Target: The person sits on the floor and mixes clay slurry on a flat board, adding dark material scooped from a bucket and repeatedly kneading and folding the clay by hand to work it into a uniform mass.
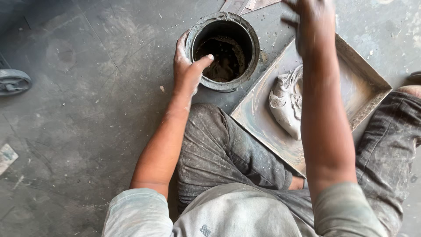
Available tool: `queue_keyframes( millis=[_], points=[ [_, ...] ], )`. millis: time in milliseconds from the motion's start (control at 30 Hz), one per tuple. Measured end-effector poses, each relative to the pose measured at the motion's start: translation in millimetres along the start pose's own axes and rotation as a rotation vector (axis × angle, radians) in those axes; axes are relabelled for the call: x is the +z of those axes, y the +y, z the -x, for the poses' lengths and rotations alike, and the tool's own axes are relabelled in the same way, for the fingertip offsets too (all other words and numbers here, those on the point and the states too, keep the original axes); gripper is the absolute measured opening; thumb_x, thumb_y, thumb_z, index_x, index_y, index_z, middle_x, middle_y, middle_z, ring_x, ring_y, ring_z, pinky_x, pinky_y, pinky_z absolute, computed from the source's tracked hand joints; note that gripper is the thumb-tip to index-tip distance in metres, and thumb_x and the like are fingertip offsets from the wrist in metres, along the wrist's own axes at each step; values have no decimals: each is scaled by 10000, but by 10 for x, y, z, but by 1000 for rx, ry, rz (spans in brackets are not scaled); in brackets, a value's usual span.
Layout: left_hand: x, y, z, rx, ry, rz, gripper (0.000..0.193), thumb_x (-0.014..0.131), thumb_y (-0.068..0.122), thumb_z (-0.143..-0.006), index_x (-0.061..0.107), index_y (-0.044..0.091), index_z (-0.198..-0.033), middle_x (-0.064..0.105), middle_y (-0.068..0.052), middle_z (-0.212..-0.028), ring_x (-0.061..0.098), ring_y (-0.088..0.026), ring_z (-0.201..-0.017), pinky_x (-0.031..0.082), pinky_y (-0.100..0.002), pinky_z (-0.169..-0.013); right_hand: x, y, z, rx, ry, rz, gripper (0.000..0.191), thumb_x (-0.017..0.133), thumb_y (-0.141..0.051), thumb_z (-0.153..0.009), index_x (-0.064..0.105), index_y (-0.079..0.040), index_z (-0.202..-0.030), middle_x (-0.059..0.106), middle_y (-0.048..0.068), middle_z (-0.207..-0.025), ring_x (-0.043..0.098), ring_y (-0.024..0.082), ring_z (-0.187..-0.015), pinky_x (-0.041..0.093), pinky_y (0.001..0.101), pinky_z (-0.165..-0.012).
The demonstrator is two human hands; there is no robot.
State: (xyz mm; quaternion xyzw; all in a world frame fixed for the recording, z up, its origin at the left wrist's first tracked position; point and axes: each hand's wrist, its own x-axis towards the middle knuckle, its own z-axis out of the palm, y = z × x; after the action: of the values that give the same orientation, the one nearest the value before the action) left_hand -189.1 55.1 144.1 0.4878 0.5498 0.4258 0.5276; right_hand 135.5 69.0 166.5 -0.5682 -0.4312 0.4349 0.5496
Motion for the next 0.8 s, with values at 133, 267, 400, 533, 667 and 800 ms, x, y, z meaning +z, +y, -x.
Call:
queue_keyframes(
  millis=[133,267,400,533,667,800],
  points=[
    [204,92,-92,120,33,51,846,586,-187,-684,463,13,-1496,523,-211,-1536,485,-311,-1460,364,-389,-1237,-185,86,1346,30,107,68,314,648,-263,-1079,683,-44,-1301,706,66,-1267,730,167,-1071,609,304,-916],
    [484,302,-92,516,-73,-149,738,522,-197,-703,557,-28,-1420,658,-214,-1416,611,-318,-1370,434,-374,-1187,-467,386,2381,60,274,210,215,643,-149,-1059,702,-19,-1220,725,116,-1199,678,202,-1038,527,316,-838],
    [872,510,-117,648,-222,-565,478,587,-112,-757,659,-13,-1220,740,-239,-1097,687,-437,-1053,538,-466,-931,-790,665,2770,-209,165,950,250,706,-89,-934,707,-33,-1177,693,192,-1255,662,389,-1162,536,439,-985],
    [1299,639,-148,793,-338,-922,291,649,-41,-767,699,13,-1048,710,-258,-961,663,-495,-920,517,-530,-791,-884,913,2492,-182,83,1201,326,630,-180,-943,702,-62,-1239,660,136,-1342,576,355,-1289,424,504,-1126],
    [1666,721,-198,758,-358,-1150,274,657,-23,-769,699,44,-1031,700,-246,-947,664,-485,-898,521,-537,-764,-839,1086,2004,-60,-4,1133,491,527,-329,-1002,621,-37,-1385,568,179,-1453,474,408,-1369,317,564,-1147],
    [1889,771,-144,841,-384,-1106,336,628,-45,-775,701,70,-1082,704,-235,-984,660,-477,-920,521,-541,-769,-776,1204,1797,-146,19,1254,465,512,-409,-1008,744,-48,-1188,597,218,-1425,517,438,-1295,212,655,-1140]
  ],
)
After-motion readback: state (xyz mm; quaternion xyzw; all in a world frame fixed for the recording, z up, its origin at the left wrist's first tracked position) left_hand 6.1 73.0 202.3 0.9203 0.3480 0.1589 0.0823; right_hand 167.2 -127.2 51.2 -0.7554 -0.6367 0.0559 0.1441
